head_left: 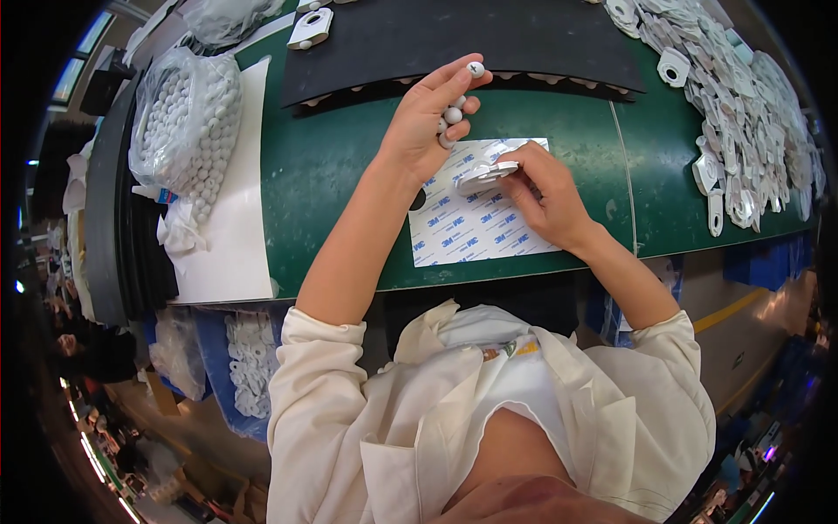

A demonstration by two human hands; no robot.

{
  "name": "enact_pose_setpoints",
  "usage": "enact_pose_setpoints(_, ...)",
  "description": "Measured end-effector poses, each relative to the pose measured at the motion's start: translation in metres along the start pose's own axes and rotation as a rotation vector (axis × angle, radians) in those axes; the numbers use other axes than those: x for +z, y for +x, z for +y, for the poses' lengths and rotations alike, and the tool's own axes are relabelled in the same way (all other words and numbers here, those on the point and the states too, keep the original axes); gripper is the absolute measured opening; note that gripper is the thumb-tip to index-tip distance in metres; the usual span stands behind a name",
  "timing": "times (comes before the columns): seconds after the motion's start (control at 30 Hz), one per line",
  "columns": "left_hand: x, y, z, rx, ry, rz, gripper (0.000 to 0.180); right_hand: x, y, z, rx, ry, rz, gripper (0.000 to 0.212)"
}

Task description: Assembling small plastic and metal components into finished units on a manufacturing assembly line.

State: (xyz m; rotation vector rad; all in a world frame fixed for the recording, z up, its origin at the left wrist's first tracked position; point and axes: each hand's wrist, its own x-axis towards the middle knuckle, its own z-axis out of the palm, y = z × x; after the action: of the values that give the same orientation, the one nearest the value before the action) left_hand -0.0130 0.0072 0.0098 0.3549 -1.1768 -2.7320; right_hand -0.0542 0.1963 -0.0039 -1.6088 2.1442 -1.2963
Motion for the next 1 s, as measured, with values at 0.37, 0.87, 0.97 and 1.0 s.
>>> enact_pose_setpoints(0.37,0.021,-0.012,0.001,-0.102,0.378,0.04,0.024,-0.02,0.003,0.03,0.375,1.246,0.397,0.023)
enact_pose_setpoints(0.87,0.023,-0.012,-0.004,-0.179,0.46,0.017,0.022,-0.021,0.002,0.028,0.368,1.251,0.302,0.023)
enact_pose_setpoints(0.97,0.02,-0.012,-0.005,-0.202,0.408,-0.031,0.019,-0.019,0.004,0.021,0.413,1.277,0.279,0.02)
enact_pose_setpoints(1.0,0.018,-0.012,-0.005,-0.217,0.436,-0.04,0.02,-0.019,0.004,0.022,0.41,1.277,0.276,0.02)
